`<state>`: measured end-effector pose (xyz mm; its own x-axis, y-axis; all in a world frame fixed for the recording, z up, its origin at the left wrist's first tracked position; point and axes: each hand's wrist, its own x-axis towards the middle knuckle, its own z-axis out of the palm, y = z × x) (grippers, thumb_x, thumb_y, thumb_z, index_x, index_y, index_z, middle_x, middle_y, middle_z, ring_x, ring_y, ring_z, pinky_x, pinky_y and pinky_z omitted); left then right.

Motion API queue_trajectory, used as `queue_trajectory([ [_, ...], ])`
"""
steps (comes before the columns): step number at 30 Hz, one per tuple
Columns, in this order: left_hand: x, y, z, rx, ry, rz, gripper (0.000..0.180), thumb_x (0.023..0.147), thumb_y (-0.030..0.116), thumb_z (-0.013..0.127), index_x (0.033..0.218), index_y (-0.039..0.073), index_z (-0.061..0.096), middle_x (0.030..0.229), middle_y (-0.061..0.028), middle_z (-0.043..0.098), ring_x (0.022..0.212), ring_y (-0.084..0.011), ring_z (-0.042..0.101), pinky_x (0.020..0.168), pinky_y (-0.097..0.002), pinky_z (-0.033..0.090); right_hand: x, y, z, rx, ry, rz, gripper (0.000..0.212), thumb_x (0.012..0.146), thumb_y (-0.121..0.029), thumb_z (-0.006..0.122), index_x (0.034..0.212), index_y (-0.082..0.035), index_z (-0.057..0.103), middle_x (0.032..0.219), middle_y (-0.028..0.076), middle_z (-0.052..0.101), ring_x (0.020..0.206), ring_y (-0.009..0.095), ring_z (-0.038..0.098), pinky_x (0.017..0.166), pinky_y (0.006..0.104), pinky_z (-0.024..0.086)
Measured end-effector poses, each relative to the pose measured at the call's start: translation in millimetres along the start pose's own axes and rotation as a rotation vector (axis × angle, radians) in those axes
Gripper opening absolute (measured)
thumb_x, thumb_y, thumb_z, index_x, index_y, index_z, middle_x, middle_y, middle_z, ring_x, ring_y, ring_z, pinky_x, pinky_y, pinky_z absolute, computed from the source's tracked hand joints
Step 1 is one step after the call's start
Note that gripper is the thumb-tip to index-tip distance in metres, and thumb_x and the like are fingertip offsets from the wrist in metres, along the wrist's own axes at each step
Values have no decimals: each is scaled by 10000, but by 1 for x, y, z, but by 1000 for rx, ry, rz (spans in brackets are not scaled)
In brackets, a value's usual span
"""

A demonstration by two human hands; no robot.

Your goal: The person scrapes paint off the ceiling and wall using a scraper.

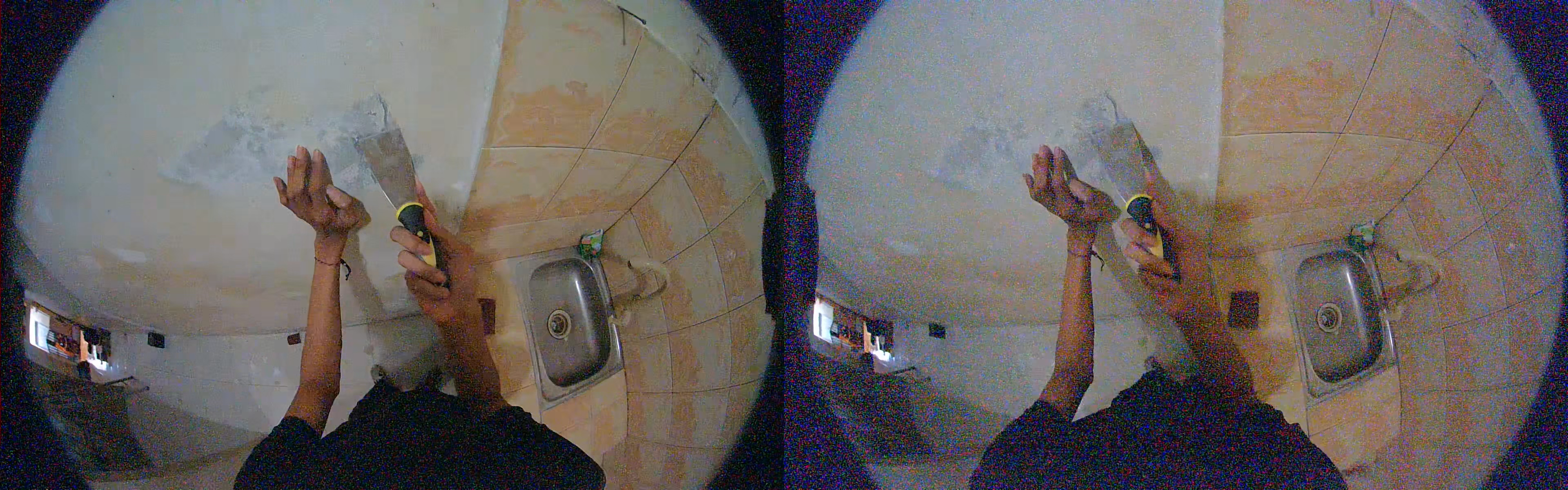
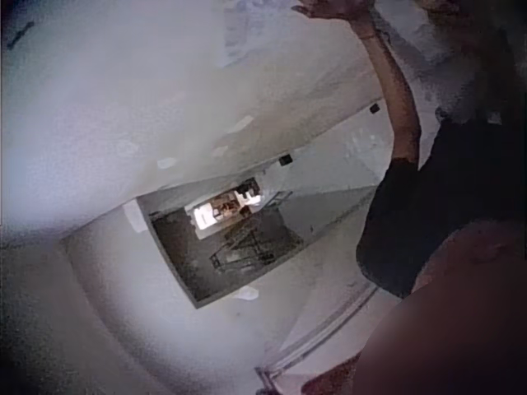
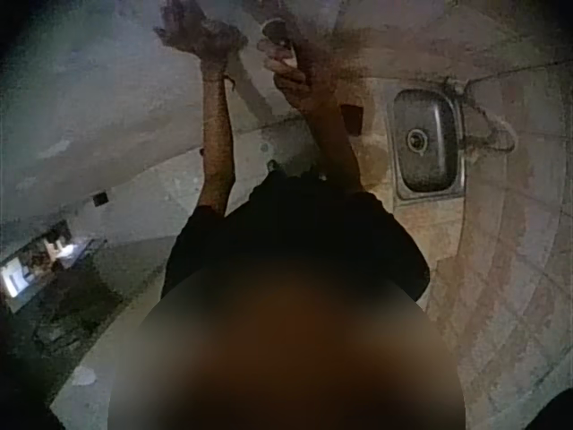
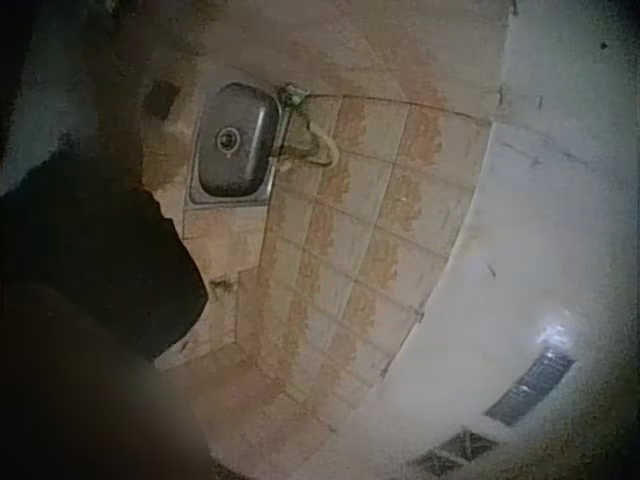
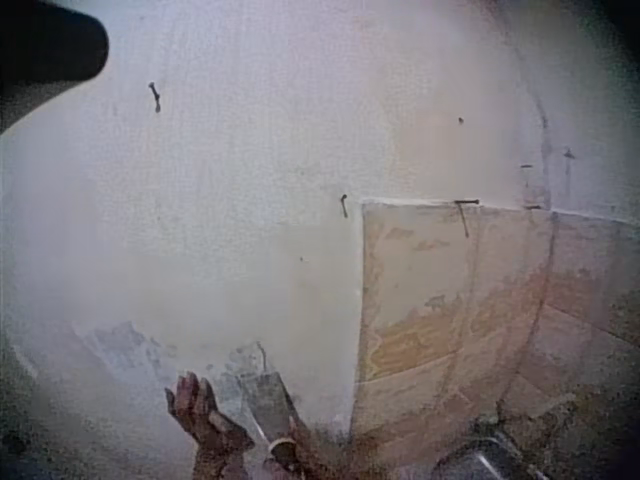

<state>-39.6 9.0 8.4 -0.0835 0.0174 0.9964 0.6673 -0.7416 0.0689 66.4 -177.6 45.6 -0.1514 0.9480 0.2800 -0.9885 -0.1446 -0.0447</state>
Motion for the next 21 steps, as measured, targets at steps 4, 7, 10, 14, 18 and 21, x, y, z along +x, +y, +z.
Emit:
queue_trajectory([
  [4, 1, -1, -1, -6, -24, -15, 446, 872, 155, 361, 1254, 63, 572, 1331, -129, 535, 1296, -261, 428, 1156, -466, 135, 6, -3, -1, 111, -33, 6, 397, 1038, -225, 324, 1432, -249, 365, 775, 37, 346, 442, 77, 321, 269, 185, 301],
  [7, 0, -4, 4, -11, -9, -13, 452, 861, 158, 364, 1248, 61, 577, 1326, -128, 540, 1298, -259, 429, 1157, -463, 127, 6, 0, -2, 47, -35, -27, 395, 1036, -226, 331, 1429, -241, 373, 777, 38, 345, 442, 75, 317, 269, 179, 283],
  [10, -3, -5, 3, -35, -15, -25, 461, 861, 174, 363, 1254, 59, 574, 1323, -123, 544, 1296, -258, 433, 1157, -462, 125, 5, 0, 0, 32, -2, -32, 385, 1033, -221, 340, 1416, -216, 369, 775, 40, 349, 436, 74, 315, 260, 175, 272],
  [14, 1, -3, 1, -32, -23, 2, 474, 857, 184, 367, 1268, 58, 566, 1322, -119, 547, 1296, -255, 434, 1158, -461, 122, 6, 1, 3, 48, 64, -67, 370, 1031, -214, 343, 1400, -190, 351, 771, 43, 354, 427, 72, 315, 248, 175, 284],
  [18, -3, -6, -1, -36, -54, -1, 505, 839, 176, 377, 1303, 70, 546, 1364, -109, 514, 1309, -250, 419, 1157, -464, 117, 9, 2, -1, 59, 37, -39, 379, 1027, -222, 359, 1396, -145, 322, 763, 35, 357, 422, 65, 313, 256, 163, 289],
  [21, -3, -5, -2, -53, -76, -1, 527, 824, 168, 387, 1323, 77, 531, 1392, -102, 488, 1324, -247, 402, 1158, -469, 103, 8, 10, 4, -182, 30, -148, 456, 1021, -236, 374, 1453, -152, 254, 757, 29, 371, 426, 64, 325, 267, 158, 290],
])
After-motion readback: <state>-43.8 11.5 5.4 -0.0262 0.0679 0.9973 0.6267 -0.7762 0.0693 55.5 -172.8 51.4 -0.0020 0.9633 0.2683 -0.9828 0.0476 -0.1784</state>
